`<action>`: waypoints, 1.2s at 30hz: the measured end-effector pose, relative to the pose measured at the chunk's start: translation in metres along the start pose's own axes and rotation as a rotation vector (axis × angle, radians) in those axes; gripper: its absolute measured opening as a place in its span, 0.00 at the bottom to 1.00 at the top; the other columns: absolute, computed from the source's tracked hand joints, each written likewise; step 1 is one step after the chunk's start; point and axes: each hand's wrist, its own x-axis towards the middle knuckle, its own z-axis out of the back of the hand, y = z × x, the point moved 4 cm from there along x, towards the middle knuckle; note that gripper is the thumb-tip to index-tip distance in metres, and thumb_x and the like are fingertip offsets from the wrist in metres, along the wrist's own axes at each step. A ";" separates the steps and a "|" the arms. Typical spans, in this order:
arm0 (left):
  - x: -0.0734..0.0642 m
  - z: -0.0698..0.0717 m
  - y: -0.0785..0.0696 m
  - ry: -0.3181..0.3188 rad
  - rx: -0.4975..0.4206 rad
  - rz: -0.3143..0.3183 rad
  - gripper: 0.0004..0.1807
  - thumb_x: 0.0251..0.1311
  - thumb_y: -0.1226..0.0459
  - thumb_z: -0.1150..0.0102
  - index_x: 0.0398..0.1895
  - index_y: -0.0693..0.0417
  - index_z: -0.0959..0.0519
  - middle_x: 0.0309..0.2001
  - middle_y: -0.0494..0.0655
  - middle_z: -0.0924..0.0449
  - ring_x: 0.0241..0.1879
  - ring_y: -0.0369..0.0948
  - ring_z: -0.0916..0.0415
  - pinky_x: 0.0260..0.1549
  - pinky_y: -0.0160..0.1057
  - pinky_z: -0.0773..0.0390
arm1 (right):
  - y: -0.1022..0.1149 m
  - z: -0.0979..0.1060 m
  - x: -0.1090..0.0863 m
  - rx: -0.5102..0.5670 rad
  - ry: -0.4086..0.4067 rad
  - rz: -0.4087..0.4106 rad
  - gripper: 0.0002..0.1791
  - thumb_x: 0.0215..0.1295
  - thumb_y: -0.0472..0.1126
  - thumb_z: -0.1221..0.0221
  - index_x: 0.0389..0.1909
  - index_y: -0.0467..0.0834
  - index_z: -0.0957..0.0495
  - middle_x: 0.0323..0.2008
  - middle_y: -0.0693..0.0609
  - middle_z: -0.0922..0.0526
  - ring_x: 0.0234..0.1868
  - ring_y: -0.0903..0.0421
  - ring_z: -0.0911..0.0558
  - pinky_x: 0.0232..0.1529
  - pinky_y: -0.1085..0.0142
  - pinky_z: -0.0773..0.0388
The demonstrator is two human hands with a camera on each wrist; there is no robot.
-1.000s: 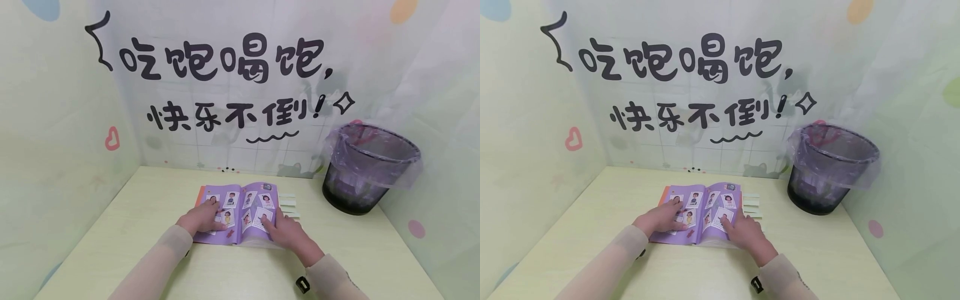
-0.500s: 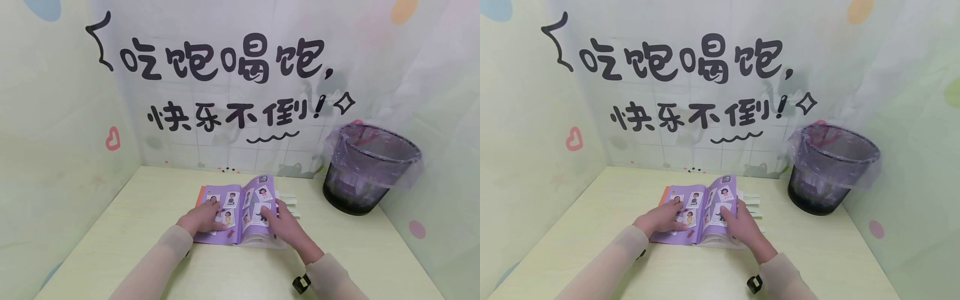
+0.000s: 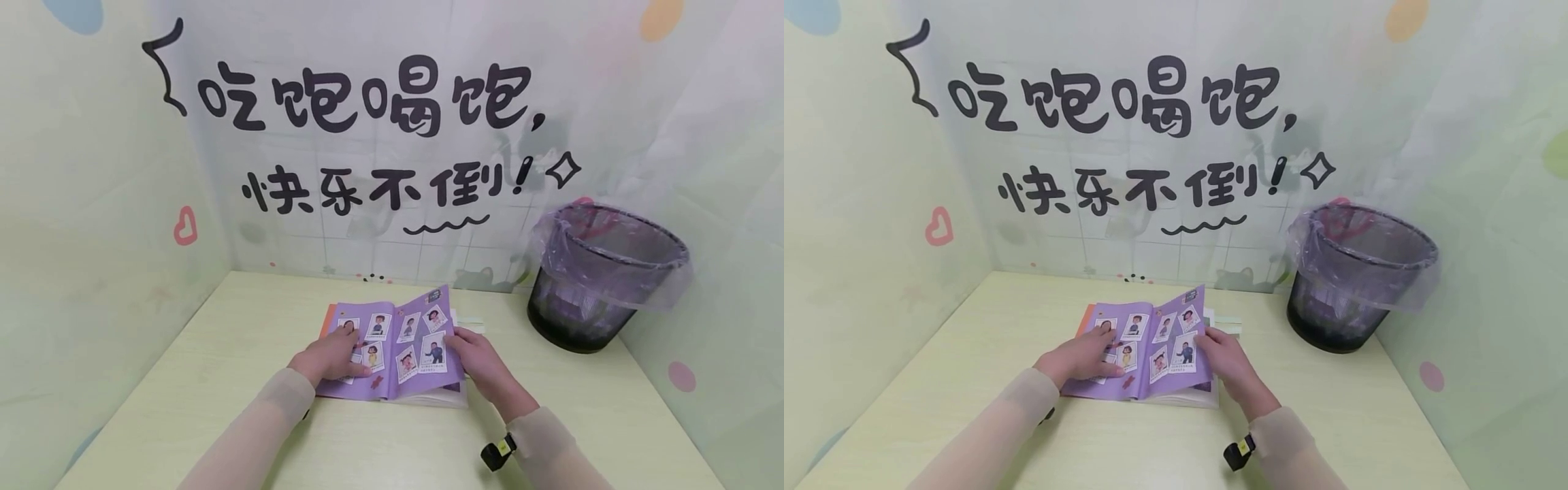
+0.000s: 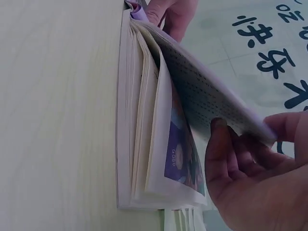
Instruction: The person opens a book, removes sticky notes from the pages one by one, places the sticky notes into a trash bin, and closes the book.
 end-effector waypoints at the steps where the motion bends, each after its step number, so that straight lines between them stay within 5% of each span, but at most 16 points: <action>1: 0.001 0.000 0.000 -0.001 0.002 -0.002 0.55 0.65 0.41 0.25 0.85 0.62 0.36 0.87 0.63 0.45 0.87 0.61 0.45 0.82 0.63 0.36 | 0.002 -0.003 0.001 0.027 0.030 0.018 0.30 0.88 0.49 0.51 0.78 0.33 0.29 0.59 0.36 0.12 0.51 0.53 0.11 0.53 0.62 0.12; 5: 0.001 0.000 0.001 -0.001 -0.008 -0.010 0.55 0.65 0.40 0.25 0.85 0.62 0.36 0.87 0.64 0.45 0.87 0.61 0.45 0.82 0.63 0.36 | 0.008 -0.018 0.006 0.125 0.170 0.069 0.39 0.91 0.61 0.64 0.80 0.34 0.32 0.70 0.32 0.20 0.66 0.46 0.17 0.68 0.56 0.17; 8: 0.002 -0.001 0.004 -0.007 -0.020 -0.029 0.55 0.65 0.40 0.25 0.85 0.62 0.36 0.87 0.65 0.44 0.86 0.62 0.44 0.83 0.63 0.37 | 0.008 -0.030 0.011 0.105 0.233 0.094 0.37 0.91 0.59 0.64 0.82 0.35 0.33 0.75 0.31 0.25 0.69 0.44 0.19 0.70 0.51 0.18; 11: 0.002 -0.001 0.009 -0.013 -0.067 -0.059 0.55 0.65 0.40 0.25 0.85 0.61 0.36 0.87 0.65 0.43 0.86 0.63 0.44 0.83 0.63 0.38 | 0.005 -0.043 0.014 -0.041 0.229 0.128 0.30 0.89 0.50 0.54 0.83 0.41 0.33 0.77 0.34 0.25 0.68 0.44 0.17 0.69 0.49 0.16; 15: 0.000 0.003 0.022 -0.022 -0.190 -0.115 0.52 0.64 0.45 0.22 0.84 0.60 0.33 0.84 0.63 0.36 0.84 0.61 0.38 0.83 0.62 0.37 | 0.000 -0.060 0.014 -0.295 0.263 0.173 0.35 0.84 0.49 0.43 0.87 0.49 0.37 0.77 0.37 0.25 0.69 0.41 0.17 0.68 0.46 0.16; 20: 0.002 0.016 0.050 -0.109 -0.284 -0.204 0.29 0.70 0.61 0.26 0.70 0.61 0.19 0.69 0.58 0.17 0.73 0.59 0.22 0.77 0.63 0.28 | -0.001 -0.076 0.009 -0.602 0.318 0.249 0.43 0.79 0.57 0.36 0.88 0.54 0.41 0.79 0.41 0.27 0.77 0.38 0.24 0.73 0.40 0.22; 23: 0.003 0.026 0.069 -0.191 -0.298 -0.177 0.17 0.74 0.70 0.36 0.63 0.62 0.15 0.62 0.59 0.13 0.67 0.60 0.18 0.72 0.64 0.23 | -0.001 -0.083 0.006 -0.799 0.296 0.290 0.41 0.77 0.61 0.37 0.87 0.58 0.37 0.85 0.45 0.34 0.85 0.36 0.35 0.82 0.34 0.36; 27: 0.001 0.039 0.087 -0.279 -0.278 -0.081 0.17 0.78 0.72 0.46 0.64 0.64 0.16 0.63 0.61 0.14 0.66 0.61 0.19 0.70 0.65 0.21 | -0.002 -0.092 0.005 -0.956 0.277 0.314 0.38 0.77 0.64 0.39 0.84 0.60 0.32 0.87 0.47 0.38 0.86 0.32 0.40 0.84 0.31 0.43; 31: 0.000 0.048 0.085 -0.300 -0.277 -0.052 0.19 0.80 0.67 0.47 0.67 0.65 0.19 0.66 0.62 0.16 0.66 0.60 0.20 0.69 0.65 0.21 | -0.001 -0.098 0.004 -1.035 0.262 0.336 0.37 0.77 0.64 0.39 0.83 0.59 0.30 0.86 0.46 0.37 0.85 0.33 0.37 0.83 0.33 0.38; 36: 0.006 0.047 0.065 -0.248 -0.297 -0.069 0.23 0.80 0.61 0.40 0.71 0.64 0.21 0.71 0.64 0.21 0.71 0.62 0.23 0.73 0.65 0.24 | 0.002 -0.100 0.004 -1.069 0.259 0.329 0.37 0.76 0.65 0.38 0.82 0.60 0.29 0.86 0.47 0.35 0.85 0.35 0.37 0.81 0.32 0.36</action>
